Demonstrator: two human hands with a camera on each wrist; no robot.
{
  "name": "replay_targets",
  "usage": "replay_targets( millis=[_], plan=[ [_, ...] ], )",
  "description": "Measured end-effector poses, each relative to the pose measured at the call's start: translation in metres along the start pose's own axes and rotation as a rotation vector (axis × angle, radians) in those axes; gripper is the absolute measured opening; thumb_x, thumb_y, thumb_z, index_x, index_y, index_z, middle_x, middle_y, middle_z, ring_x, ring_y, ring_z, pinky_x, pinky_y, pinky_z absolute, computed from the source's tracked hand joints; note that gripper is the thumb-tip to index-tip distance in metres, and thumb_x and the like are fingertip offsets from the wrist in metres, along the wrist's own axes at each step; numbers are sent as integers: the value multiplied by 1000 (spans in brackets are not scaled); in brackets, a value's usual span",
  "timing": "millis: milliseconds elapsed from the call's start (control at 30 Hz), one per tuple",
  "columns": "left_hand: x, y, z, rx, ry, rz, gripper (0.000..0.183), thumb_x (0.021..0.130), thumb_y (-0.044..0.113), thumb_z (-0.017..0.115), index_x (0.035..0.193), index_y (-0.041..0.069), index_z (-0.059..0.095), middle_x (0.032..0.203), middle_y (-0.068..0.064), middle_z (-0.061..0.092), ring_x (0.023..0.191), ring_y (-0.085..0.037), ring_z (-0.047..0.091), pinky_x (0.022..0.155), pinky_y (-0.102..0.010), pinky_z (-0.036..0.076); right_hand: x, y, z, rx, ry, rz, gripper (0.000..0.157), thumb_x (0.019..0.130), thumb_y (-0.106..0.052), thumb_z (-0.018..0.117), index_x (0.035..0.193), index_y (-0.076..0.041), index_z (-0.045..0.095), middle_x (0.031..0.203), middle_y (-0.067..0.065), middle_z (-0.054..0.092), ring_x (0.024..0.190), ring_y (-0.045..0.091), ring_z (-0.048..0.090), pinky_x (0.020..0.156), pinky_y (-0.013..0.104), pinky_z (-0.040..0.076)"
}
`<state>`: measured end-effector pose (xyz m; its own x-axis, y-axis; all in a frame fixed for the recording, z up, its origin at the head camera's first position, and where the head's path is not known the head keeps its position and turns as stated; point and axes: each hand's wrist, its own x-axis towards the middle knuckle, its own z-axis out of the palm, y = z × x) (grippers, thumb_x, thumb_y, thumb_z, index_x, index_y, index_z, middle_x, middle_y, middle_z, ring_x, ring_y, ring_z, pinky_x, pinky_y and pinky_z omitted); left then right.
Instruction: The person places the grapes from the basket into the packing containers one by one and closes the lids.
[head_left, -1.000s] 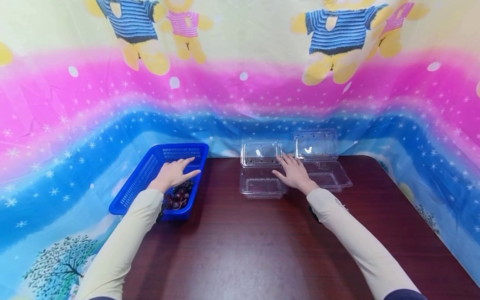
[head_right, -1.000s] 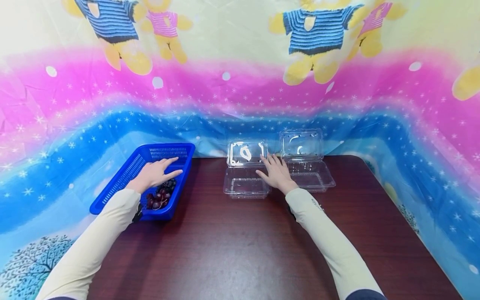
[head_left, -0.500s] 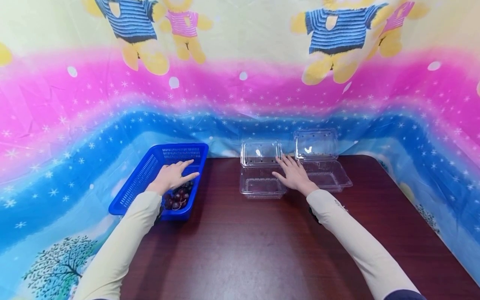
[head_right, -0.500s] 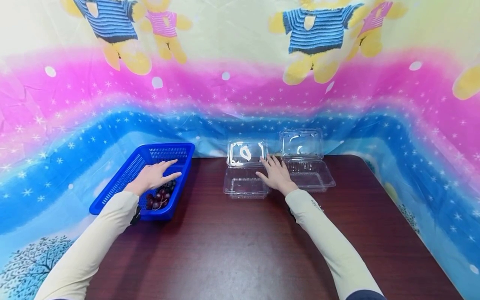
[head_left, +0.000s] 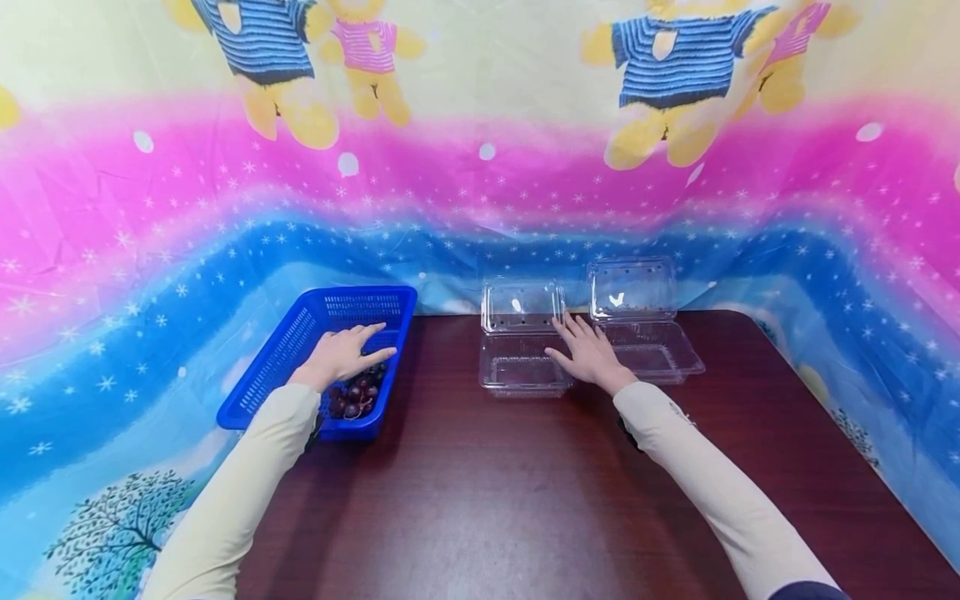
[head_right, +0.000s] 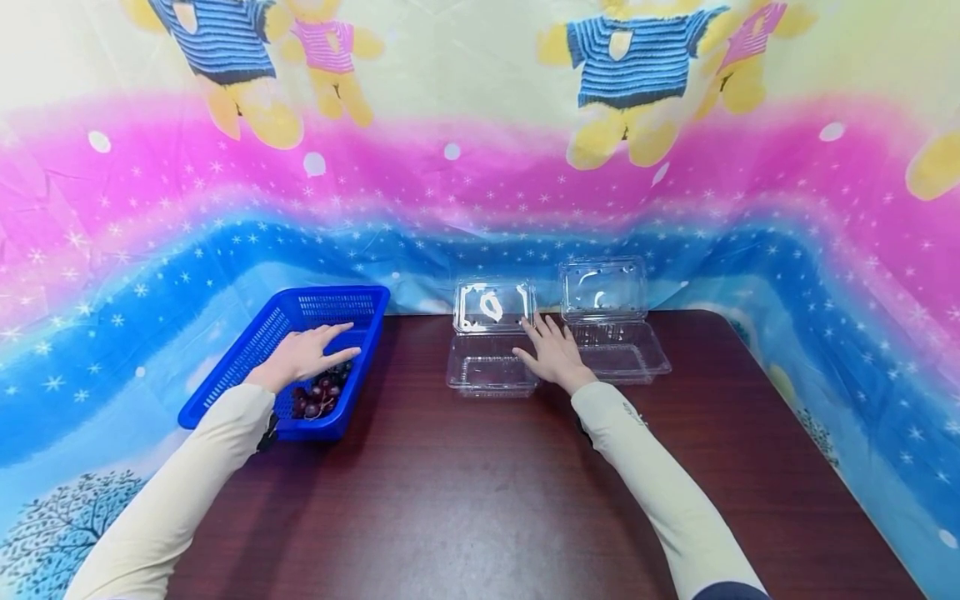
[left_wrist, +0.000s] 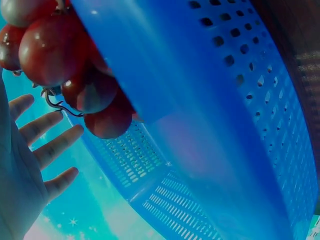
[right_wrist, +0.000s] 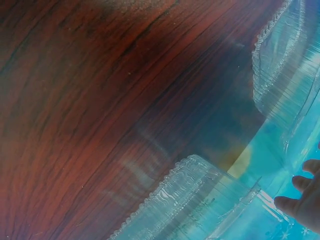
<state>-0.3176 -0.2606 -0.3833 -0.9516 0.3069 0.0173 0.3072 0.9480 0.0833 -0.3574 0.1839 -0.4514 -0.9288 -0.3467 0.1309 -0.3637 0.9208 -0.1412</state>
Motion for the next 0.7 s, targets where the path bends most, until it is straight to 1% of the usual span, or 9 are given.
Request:
replay_targets(
  millis=[133, 267, 433, 567, 700],
  plan=[
    [-2, 1, 1, -10, -11, -5, 77, 87, 69, 34, 145, 18, 32, 141, -17, 42, 126, -39, 42, 102, -62, 25, -1, 0, 1, 3, 0, 0, 68, 94, -52, 39, 149, -16, 19, 154, 15, 14, 139, 37, 16, 108, 60, 16],
    [-4, 1, 2, -13, -19, -3, 77, 87, 68, 35, 145, 17, 32, 140, -18, 42, 125, -40, 42, 103, -64, 22, -2, 0, 2, 5, -12, 5, 69, 94, -54, 37, 149, -17, 19, 154, 14, 14, 140, 37, 15, 108, 60, 14],
    [-5, -1, 3, -6, -20, -2, 77, 87, 68, 35, 144, 17, 34, 139, -18, 43, 124, -40, 43, 103, -63, 23, -2, 0, 5, 2, -20, 8, 68, 94, -56, 35, 149, -18, 19, 154, 13, 15, 140, 35, 14, 109, 59, 14],
    [-5, -4, 5, -6, -32, -8, 77, 87, 69, 35, 144, 17, 35, 140, -17, 43, 125, -40, 42, 104, -61, 23, -3, 0, 8, -1, -24, 3, 69, 94, -57, 34, 149, -17, 20, 155, 12, 13, 140, 35, 14, 108, 59, 15],
    [-6, -6, 7, -10, -41, -8, 78, 86, 70, 35, 144, 17, 35, 141, -17, 43, 125, -40, 42, 104, -61, 22, -4, -1, 9, 6, -18, -5, 69, 94, -56, 36, 148, -15, 21, 154, 14, 15, 140, 36, 15, 108, 60, 16]
  ],
)
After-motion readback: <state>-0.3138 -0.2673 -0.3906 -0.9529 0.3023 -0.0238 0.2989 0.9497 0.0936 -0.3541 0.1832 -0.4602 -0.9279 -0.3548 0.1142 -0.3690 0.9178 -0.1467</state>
